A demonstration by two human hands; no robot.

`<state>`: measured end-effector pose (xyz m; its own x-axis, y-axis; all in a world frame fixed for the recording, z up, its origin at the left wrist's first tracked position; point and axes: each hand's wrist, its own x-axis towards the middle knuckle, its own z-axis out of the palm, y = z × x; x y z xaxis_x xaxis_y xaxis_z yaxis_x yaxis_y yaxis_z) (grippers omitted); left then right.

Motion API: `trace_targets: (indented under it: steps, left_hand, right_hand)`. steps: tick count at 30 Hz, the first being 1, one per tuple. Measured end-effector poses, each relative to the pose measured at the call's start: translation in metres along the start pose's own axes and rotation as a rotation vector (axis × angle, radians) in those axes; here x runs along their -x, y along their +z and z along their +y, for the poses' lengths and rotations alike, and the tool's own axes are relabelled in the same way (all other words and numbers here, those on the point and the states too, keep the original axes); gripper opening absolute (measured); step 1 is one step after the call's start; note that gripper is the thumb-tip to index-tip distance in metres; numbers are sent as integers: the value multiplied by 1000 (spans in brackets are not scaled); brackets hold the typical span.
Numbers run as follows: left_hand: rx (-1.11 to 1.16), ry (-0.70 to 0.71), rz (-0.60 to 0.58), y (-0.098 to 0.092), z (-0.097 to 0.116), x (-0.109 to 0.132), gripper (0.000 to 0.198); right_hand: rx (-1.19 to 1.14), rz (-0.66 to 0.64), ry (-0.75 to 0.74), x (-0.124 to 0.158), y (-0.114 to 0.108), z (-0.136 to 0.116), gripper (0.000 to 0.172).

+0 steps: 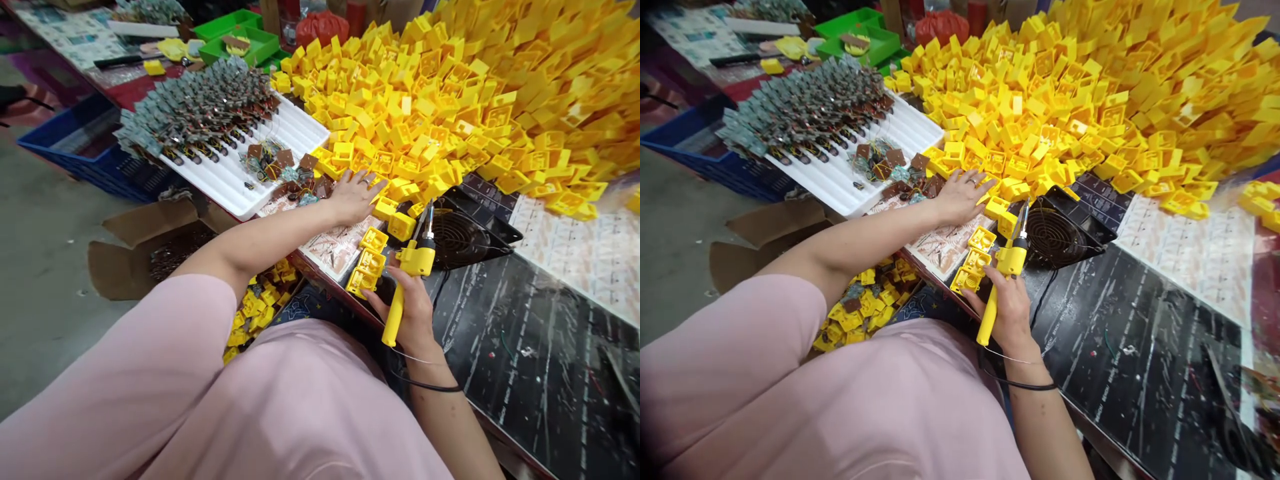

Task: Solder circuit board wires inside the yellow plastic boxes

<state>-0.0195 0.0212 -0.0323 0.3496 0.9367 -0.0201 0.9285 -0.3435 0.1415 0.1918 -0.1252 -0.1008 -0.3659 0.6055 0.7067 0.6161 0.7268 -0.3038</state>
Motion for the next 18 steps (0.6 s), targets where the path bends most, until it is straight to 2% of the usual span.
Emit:
trace_targets:
  steps: [2,4,7,9,11,14,18]
  left_hand:
    - [70,33,3,-11,-12,0,77]
    - [120,49,92,-25,-33,11,75]
    - [47,-121,286,-39,-72,35,49]
    - [-51,-215,323,-39,-95,50,56]
    - [-109,-239,328,-33,-110,62,63]
    - [-103,-196,343,-17,-112,71,63]
    - [-74,-140,334,-3,-98,71,49]
  right_hand:
    - [10,-6,-4,-1,-1,-1,62]
    - [15,-9,-4,-3,-3,-3,64]
    - [17,14,-6,-5,-7,-6,66]
    - [14,26,0,-6,-8,-8,66]
    - [11,25,17,-6,-9,-9,67]
    - [5,36,45,-5,-9,-9,67]
    - [22,38,52,-6,-9,-9,64]
